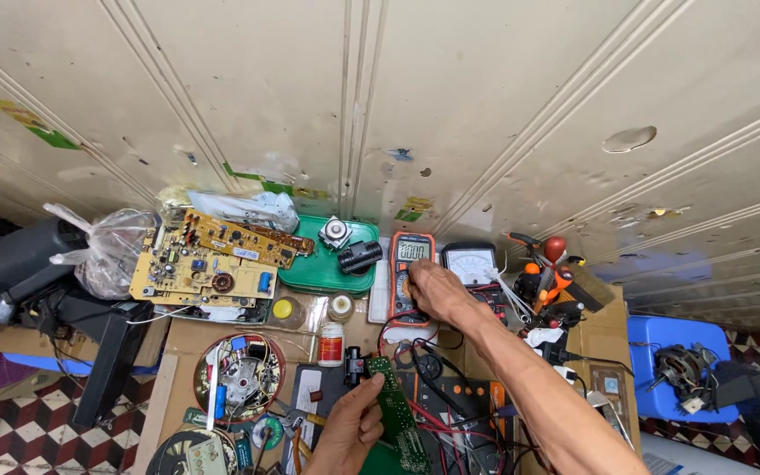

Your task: The person holds a green circuit board and uses a multimeter to test components on its surface. They then use a heat gun to apply heat to specific areas of the board while continuing to manipulate it with their hands.

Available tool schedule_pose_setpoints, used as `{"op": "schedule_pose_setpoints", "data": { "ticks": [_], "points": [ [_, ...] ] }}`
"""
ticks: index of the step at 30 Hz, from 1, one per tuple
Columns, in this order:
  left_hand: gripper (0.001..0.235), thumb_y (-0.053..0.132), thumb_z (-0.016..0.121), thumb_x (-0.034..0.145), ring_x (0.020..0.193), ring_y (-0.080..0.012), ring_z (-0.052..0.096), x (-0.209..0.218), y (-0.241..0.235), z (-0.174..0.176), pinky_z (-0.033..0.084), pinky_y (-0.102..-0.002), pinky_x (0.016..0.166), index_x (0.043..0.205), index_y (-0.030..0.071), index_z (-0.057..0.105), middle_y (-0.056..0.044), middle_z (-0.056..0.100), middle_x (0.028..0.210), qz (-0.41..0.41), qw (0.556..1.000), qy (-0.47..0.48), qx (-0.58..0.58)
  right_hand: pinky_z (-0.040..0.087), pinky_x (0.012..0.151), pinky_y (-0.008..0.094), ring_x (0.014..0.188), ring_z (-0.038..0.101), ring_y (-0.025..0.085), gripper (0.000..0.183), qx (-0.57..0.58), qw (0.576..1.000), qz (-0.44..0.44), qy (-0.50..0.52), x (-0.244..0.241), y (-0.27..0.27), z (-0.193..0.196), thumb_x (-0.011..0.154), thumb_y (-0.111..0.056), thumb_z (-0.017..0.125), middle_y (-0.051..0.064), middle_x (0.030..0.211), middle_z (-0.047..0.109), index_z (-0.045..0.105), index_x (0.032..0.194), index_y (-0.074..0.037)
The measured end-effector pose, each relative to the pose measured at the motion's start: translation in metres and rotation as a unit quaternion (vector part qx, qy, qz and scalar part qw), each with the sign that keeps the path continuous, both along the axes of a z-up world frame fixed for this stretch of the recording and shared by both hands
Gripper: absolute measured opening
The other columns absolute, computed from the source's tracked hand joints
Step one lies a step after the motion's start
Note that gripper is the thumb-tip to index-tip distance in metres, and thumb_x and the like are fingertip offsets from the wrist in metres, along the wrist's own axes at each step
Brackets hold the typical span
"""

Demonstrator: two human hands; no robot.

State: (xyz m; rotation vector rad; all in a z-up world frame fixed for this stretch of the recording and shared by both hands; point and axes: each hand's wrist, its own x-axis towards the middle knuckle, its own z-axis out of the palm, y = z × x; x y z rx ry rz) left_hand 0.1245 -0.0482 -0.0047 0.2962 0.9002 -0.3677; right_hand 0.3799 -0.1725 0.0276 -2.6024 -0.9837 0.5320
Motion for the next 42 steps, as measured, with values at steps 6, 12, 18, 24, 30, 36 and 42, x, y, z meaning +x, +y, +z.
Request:
{"op": "schedule_pose_setpoints", "data": {
  "ticks": [6,12,18,24,30,36,42],
  "points": [
    [0.025,0.023,0.080,0.089,0.049,-0.0075,0.034,0.000,0.001,0.001,0.022,-0.026,0.042,0.087,0.016,0.055,0.004,0.034,0.063,0.013,0.999,0.023,-0.023,0.050,0.088,0.047,0.100,0.061,0.040,0.013,0.051,0.987,0.144,-0.052,0.008,-0.012,-0.001,0.092,-0.007,0.061,0.022,0.101,0.061,0.058,0.100,0.004],
    [0.033,0.021,0.081,0.087,0.049,-0.0078,0.035,0.002,0.003,0.004,0.022,-0.026,0.041,0.078,0.017,0.051,0.003,0.038,0.066,0.028,0.998,0.054,-0.035,0.051,0.086,0.043,0.100,0.060,0.036,0.018,0.032,0.976,0.206,-0.071,0.005,-0.012,0.014,0.082,0.001,0.061,0.017,0.099,0.058,0.058,0.100,0.003],
    [0.025,0.020,0.079,0.088,0.047,-0.0069,0.035,0.002,0.005,0.024,0.023,-0.024,0.040,0.081,0.015,0.056,0.003,0.044,0.066,0.042,0.997,0.038,-0.058,0.051,0.082,0.042,0.094,0.063,0.034,0.016,0.095,0.994,0.039,-0.020,-0.026,-0.009,0.063,0.094,-0.010,0.060,0.017,0.100,0.063,0.062,0.105,0.001],
    [0.016,0.022,0.073,0.092,0.046,-0.0043,0.035,-0.003,0.006,0.024,0.024,-0.020,0.037,0.087,0.010,0.064,0.003,0.053,0.067,0.046,0.991,-0.030,-0.124,0.055,0.091,0.037,0.097,0.074,0.021,0.058,0.304,0.827,-0.365,0.300,-0.141,-0.072,-0.018,0.107,-0.046,0.036,0.013,0.103,0.080,0.075,0.100,-0.004],
    [0.034,0.028,0.072,0.092,0.044,-0.0018,0.034,0.013,0.018,0.058,0.026,-0.017,0.037,0.107,-0.003,0.073,0.006,0.051,0.063,0.004,0.994,-0.099,-0.052,0.047,0.099,0.033,0.102,0.065,0.015,0.060,0.311,0.719,-0.276,0.557,-0.242,-0.088,-0.009,0.105,-0.048,0.037,0.006,0.106,0.076,0.073,0.114,0.000],
    [0.034,0.027,0.070,0.096,0.045,-0.0005,0.034,0.012,0.033,0.063,0.026,-0.017,0.039,0.114,-0.001,0.065,0.005,0.058,0.070,-0.033,0.988,-0.145,-0.039,0.049,0.093,0.027,0.091,0.066,0.014,0.039,0.318,0.831,-0.300,0.344,-0.249,-0.137,0.011,0.107,-0.033,0.051,0.003,0.082,0.071,0.073,0.105,-0.001],
    [0.017,0.016,0.066,0.096,0.051,-0.0005,0.037,-0.029,-0.011,0.087,0.028,-0.018,0.045,0.108,0.004,0.067,0.006,0.062,0.082,-0.151,0.965,-0.211,0.046,0.057,0.083,0.038,0.085,0.072,0.024,0.033,0.469,0.635,-0.399,0.466,-0.201,-0.110,0.111,0.102,-0.028,0.053,0.013,0.089,0.074,0.066,0.112,-0.001]
  ]
}}
